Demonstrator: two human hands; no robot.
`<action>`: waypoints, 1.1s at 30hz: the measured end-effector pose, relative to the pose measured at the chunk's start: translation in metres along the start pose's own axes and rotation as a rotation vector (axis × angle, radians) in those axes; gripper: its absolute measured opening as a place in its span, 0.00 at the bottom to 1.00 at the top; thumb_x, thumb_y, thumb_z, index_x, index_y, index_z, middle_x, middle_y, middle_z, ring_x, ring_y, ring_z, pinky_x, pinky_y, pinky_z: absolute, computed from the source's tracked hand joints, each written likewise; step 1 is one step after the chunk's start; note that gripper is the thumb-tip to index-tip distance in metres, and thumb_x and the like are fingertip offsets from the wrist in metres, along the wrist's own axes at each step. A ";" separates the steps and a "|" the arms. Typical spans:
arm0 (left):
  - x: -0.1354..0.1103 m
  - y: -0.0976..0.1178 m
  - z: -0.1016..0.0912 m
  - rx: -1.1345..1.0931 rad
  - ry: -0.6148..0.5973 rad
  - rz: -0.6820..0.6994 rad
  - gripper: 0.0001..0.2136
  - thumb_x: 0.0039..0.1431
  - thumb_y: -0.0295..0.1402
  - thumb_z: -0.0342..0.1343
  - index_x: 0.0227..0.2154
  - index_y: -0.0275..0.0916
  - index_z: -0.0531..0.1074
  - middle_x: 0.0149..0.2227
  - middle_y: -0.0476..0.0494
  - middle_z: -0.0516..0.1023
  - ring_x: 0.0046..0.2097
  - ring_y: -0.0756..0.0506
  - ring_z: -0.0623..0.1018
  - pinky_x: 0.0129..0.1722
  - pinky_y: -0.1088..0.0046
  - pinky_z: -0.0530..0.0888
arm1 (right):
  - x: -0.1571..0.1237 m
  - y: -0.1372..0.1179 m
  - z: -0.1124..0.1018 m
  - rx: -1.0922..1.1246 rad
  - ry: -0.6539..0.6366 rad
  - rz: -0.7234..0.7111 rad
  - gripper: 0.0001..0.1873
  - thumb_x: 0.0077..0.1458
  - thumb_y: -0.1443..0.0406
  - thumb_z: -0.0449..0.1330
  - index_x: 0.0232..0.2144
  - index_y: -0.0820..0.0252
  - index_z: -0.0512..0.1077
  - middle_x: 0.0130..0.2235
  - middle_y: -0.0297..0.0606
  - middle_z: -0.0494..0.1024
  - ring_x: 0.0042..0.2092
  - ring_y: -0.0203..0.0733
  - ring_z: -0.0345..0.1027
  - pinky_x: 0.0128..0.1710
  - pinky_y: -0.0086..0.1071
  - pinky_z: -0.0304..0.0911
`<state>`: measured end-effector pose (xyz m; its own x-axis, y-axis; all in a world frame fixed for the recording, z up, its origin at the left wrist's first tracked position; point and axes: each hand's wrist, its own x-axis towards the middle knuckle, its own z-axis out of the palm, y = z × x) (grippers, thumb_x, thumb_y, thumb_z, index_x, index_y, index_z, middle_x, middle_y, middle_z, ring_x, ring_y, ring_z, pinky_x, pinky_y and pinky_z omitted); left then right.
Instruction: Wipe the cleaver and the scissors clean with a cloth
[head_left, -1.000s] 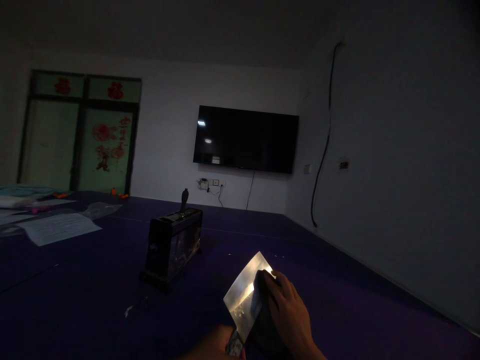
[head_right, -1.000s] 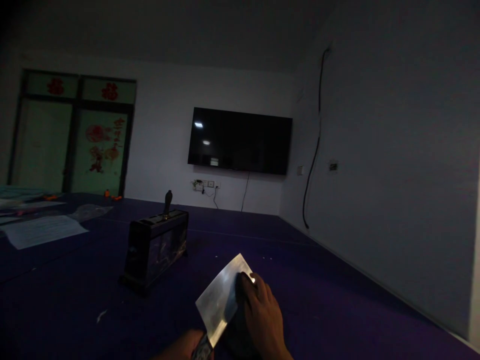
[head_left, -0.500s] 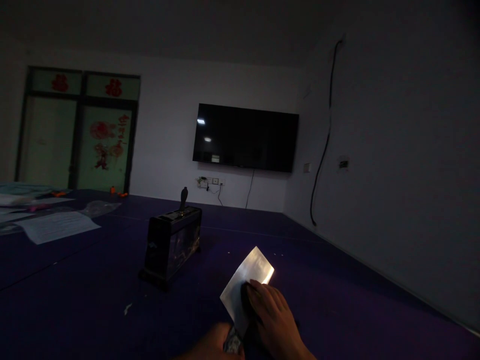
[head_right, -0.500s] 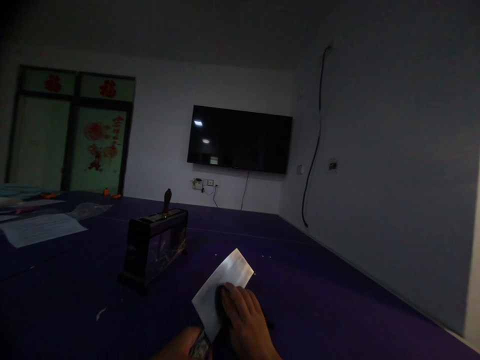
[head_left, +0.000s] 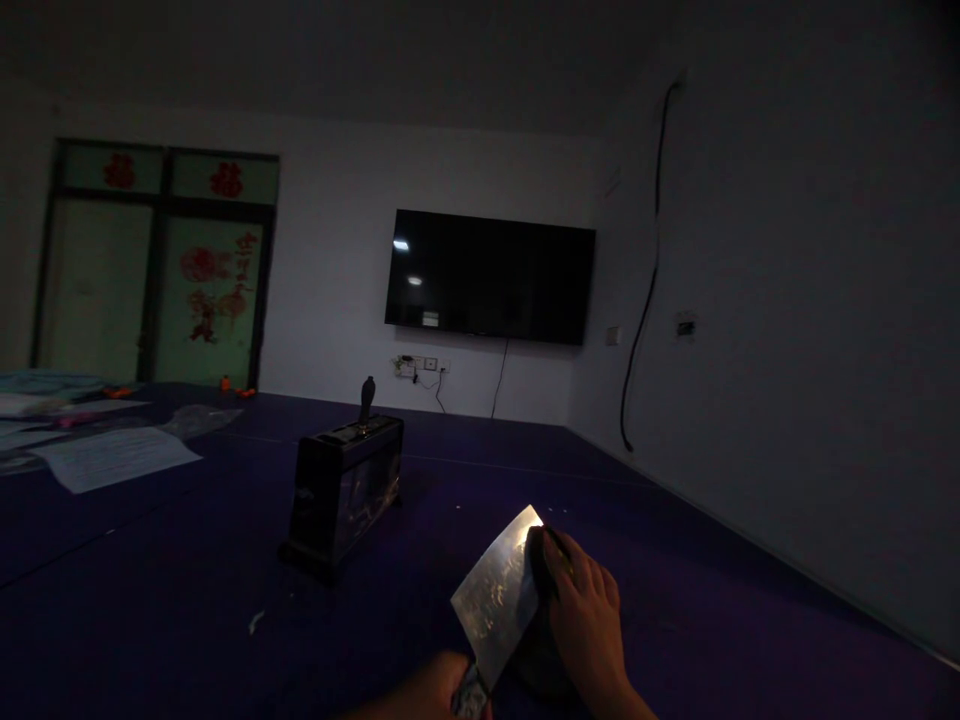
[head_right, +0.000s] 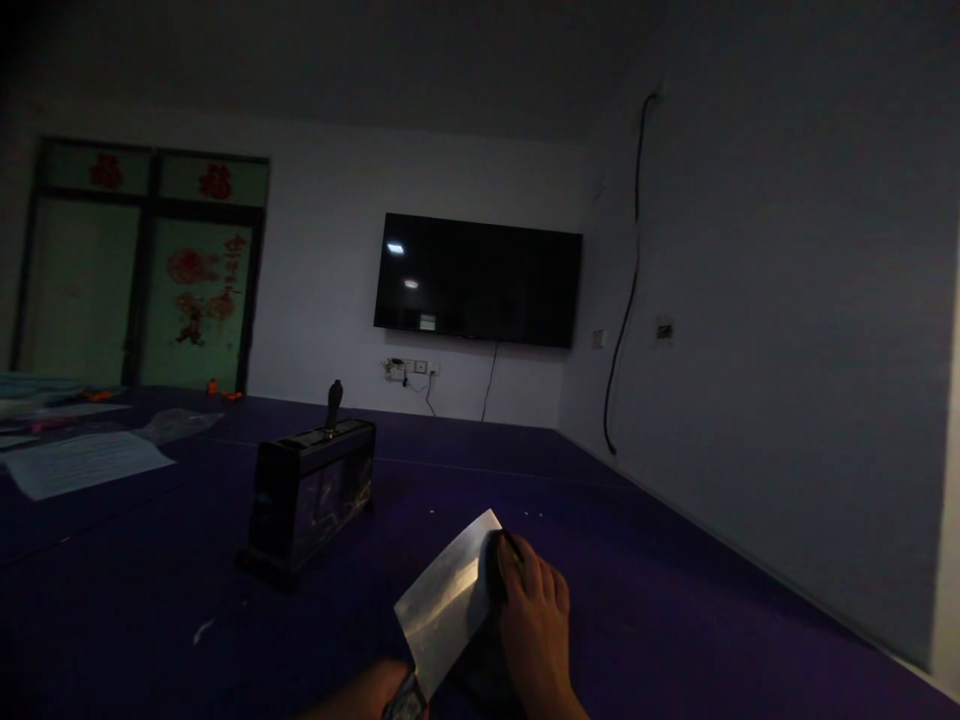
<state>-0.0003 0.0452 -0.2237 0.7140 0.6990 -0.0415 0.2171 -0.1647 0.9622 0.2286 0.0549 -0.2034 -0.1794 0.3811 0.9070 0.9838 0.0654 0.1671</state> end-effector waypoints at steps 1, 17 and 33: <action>0.000 0.001 0.001 -0.006 -0.003 0.006 0.17 0.33 0.43 0.60 0.24 0.36 0.67 0.24 0.54 0.66 0.27 0.54 0.64 0.28 0.78 0.59 | 0.000 -0.001 -0.001 0.002 -0.005 -0.009 0.36 0.45 0.78 0.47 0.57 0.53 0.53 0.50 0.42 0.66 0.47 0.48 0.62 0.44 0.45 0.58; -0.007 0.012 0.004 -0.064 0.100 -0.027 0.15 0.32 0.37 0.61 0.26 0.37 0.68 0.24 0.54 0.67 0.28 0.53 0.65 0.29 0.78 0.59 | 0.003 -0.037 -0.023 0.249 0.040 -0.326 0.24 0.47 0.75 0.50 0.48 0.59 0.67 0.45 0.41 0.71 0.42 0.43 0.64 0.42 0.38 0.59; -0.001 0.004 0.000 -0.023 -0.007 -0.036 0.12 0.36 0.37 0.59 0.24 0.36 0.67 0.23 0.55 0.66 0.27 0.55 0.64 0.27 0.79 0.59 | 0.006 -0.019 -0.021 0.106 -0.060 -0.145 0.32 0.42 0.78 0.49 0.51 0.55 0.63 0.48 0.40 0.69 0.44 0.46 0.63 0.43 0.41 0.59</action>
<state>-0.0001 0.0431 -0.2197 0.7110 0.6989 -0.0777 0.2268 -0.1233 0.9661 0.2090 0.0366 -0.1924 -0.3221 0.4145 0.8511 0.9430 0.2197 0.2499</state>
